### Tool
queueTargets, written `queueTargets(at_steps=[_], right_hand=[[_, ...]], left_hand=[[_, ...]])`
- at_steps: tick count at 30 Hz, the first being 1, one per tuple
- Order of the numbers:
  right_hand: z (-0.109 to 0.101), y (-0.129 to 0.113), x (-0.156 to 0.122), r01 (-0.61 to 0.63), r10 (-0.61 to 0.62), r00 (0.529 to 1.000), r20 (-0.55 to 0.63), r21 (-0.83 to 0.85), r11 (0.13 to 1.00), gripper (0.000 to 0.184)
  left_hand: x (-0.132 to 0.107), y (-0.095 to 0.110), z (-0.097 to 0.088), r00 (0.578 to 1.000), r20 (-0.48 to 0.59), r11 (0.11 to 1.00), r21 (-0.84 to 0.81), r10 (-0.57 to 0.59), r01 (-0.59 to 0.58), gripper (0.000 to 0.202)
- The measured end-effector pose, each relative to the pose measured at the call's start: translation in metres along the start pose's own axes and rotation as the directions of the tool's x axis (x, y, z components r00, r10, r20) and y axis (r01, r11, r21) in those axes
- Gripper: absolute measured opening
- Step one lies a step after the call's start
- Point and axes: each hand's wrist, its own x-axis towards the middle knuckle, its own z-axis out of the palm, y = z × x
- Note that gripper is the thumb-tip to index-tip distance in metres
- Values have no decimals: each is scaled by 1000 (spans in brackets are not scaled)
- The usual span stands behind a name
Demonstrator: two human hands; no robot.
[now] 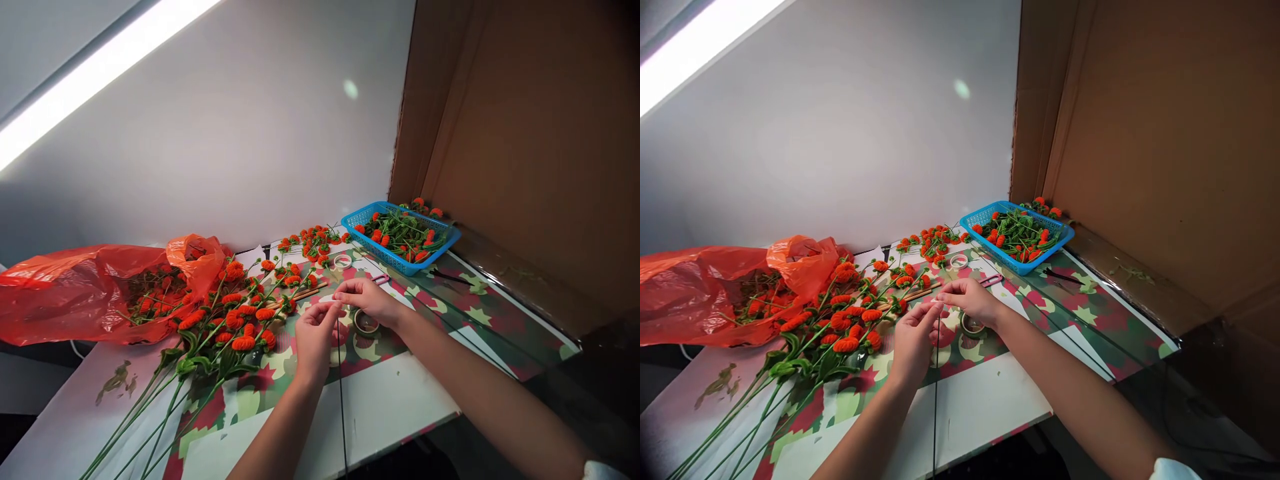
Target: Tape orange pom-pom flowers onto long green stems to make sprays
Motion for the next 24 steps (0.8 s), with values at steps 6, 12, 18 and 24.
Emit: queueTargets(at_steps=[6, 12, 18, 24], right_hand=[[-2, -2, -1, -7, 7, 1000, -6, 23, 1000, 32], [-2, 3, 1, -20, 17, 1000, 20, 110, 994, 34], [-1, 8, 2, -52, 49, 999, 19, 198, 979, 34], [-3, 9, 4, -56, 59, 998, -9, 200, 978, 34]], left_hand=[[-2, 3, -2, 998, 55, 995, 89, 42, -47, 24], [-2, 1, 0, 991, 112, 992, -85, -79, 88, 26], [-5, 2, 2, 986, 127, 993, -35, -107, 112, 32], [-5, -2, 1, 998, 43, 999, 15, -51, 50, 31]])
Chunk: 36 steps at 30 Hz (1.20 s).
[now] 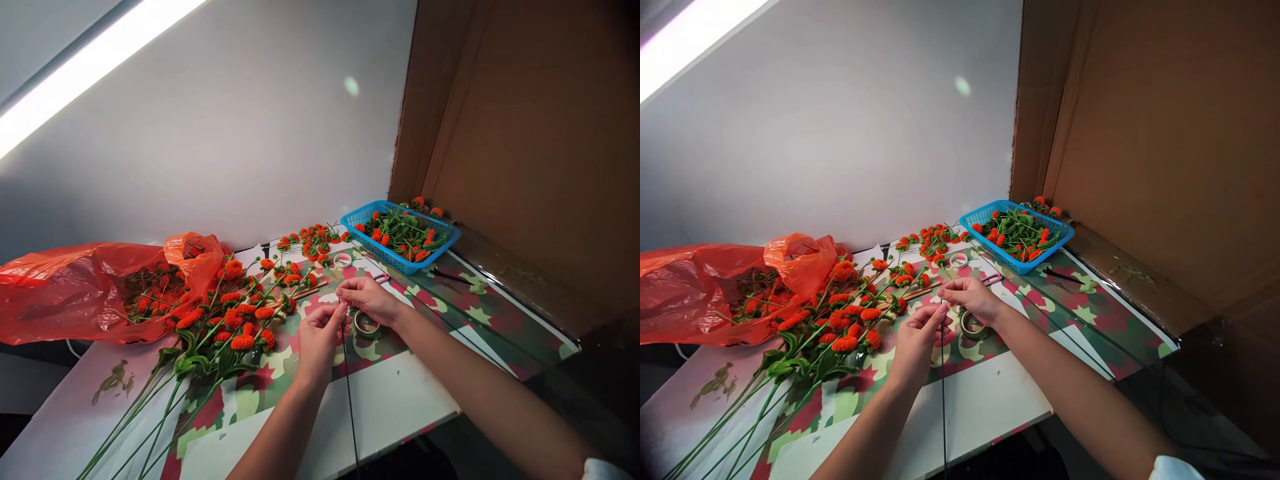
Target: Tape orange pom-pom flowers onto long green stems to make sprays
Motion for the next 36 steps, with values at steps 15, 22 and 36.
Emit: queueTargets(at_steps=[15, 22, 36], right_hand=[[1, -6, -4, -75, 72, 997, 38, 100, 992, 33], [2, -9, -6, -62, 56, 997, 58, 110, 992, 31], [4, -4, -3, -12, 12, 1000, 14, 42, 999, 29]], left_hand=[[0, 1, 4, 989, 108, 964, -237, -101, 124, 35], [-2, 1, 4, 991, 104, 980, -175, -80, 98, 33], [1, 11, 1, 975, -91, 974, 122, 205, -193, 30]])
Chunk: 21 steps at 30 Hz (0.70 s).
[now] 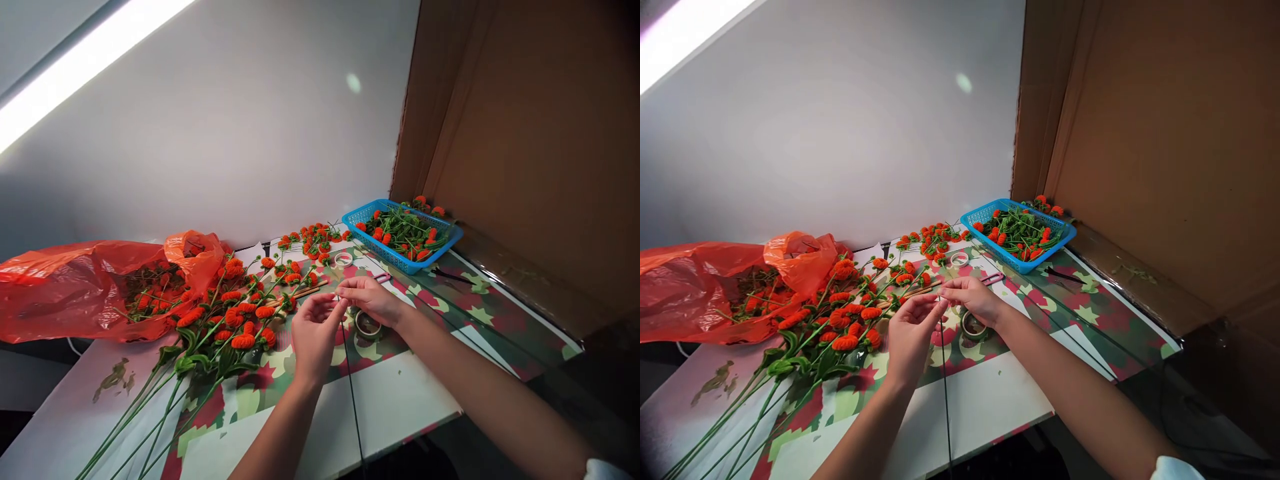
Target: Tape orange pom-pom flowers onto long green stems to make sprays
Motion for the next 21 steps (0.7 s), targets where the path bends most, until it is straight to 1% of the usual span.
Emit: queueTargets(at_steps=[3, 5, 8, 10, 14, 18, 21], right_hand=[[3, -1, -2, -28, 28, 1000, 0, 39, 999, 26], [5, -3, -4, -69, 68, 998, 17, 87, 994, 26], [7, -6, -7, -108, 100, 993, 67, 140, 984, 25], [7, -7, -8, -123, 107, 988, 110, 158, 980, 24], [6, -6, -6, -167, 138, 976, 170, 174, 970, 22], [3, -3, -3, -177, 143, 973, 180, 188, 966, 26], [2, -2, -3, -144, 120, 983, 139, 177, 974, 28]], left_hand=[[-1, 1, 2, 996, -20, 995, 29, 92, -91, 30], [-2, 1, 4, 994, -40, 995, -14, 101, -102, 29], [-2, 0, 6, 997, -70, 989, -140, 34, -43, 30], [-2, 0, 7, 998, -70, 980, -200, -1, -13, 32], [-1, 0, 6, 999, -41, 972, -233, -16, 6, 34], [-1, 0, 5, 999, -9, 972, -234, -32, 29, 34], [-2, -1, 5, 999, 15, 969, -244, -40, 43, 35]])
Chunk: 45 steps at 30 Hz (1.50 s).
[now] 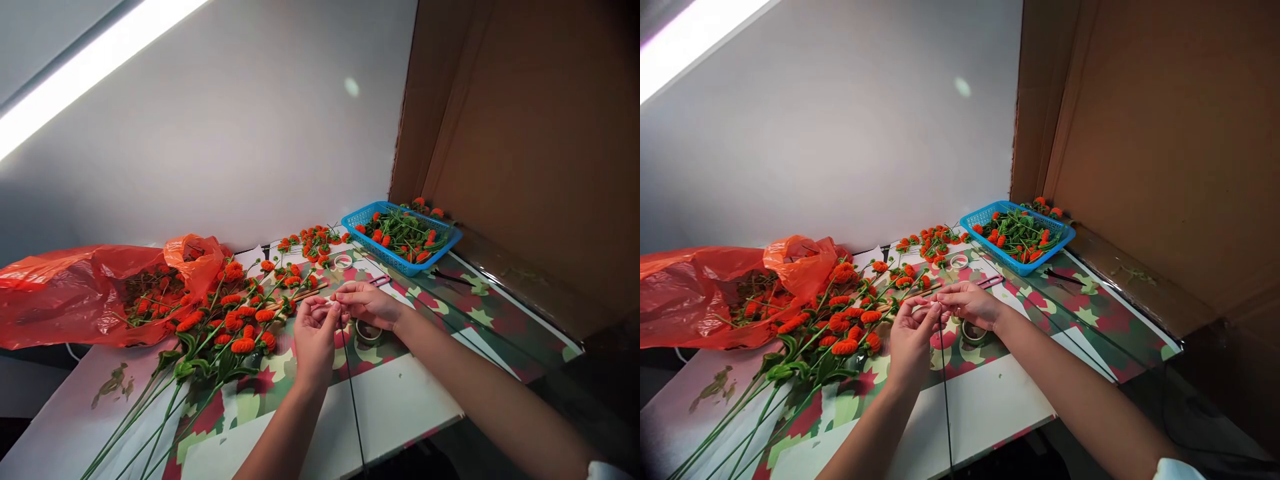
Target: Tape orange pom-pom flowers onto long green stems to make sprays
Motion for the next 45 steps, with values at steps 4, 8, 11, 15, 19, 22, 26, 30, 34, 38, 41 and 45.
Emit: queueTargets(at_steps=[4, 8, 11, 15, 19, 22, 26, 30, 34, 38, 41, 45], right_hand=[[0, 0, -1, 9, -10, 996, -85, -11, 1000, 31], [1, -2, -1, 6, -9, 994, -108, -28, 1000, 34], [1, -2, -2, 31, -35, 995, -90, -45, 998, 31], [1, -2, -2, 27, -30, 998, -58, -54, 998, 31], [1, -1, -2, 10, -13, 999, -51, -62, 998, 31], [2, 0, -2, 12, -15, 999, -49, -58, 998, 31], [1, 0, -2, 15, -18, 998, -60, -57, 998, 31], [1, -2, -2, -2, -2, 999, -50, -64, 998, 30], [0, -2, -2, 21, -25, 998, -65, -60, 998, 27], [-1, -2, -3, 12, -14, 999, -41, -40, 999, 25], [0, -2, -4, -10, 10, 1000, 5, -11, 1000, 27], [1, 0, -4, -50, 49, 997, 60, 20, 999, 29]], left_hand=[[0, -1, 0, 1000, 0, 1000, -10, -18, 18, 37], [0, -1, -4, 995, -10, 994, 46, -97, 97, 34], [-1, 0, -7, 986, 71, 980, 143, -149, 138, 29], [-2, 2, -6, 991, 113, 984, 172, -75, 55, 25], [-3, 2, -5, 993, 95, 985, 166, -69, 53, 25], [-4, 1, -6, 994, 85, 986, 160, -71, 56, 25], [-4, -1, -8, 990, 86, 984, 155, -107, 93, 26], [-3, 0, -7, 985, 67, 982, 114, -156, 148, 27], [-3, 1, -7, 992, 42, 986, 127, -117, 110, 26], [-4, 1, -8, 990, 95, 979, 187, -100, 81, 25], [-5, -1, -8, 990, 92, 985, 142, -107, 93, 25], [-4, -5, -9, 984, 98, 988, 62, -147, 141, 26]])
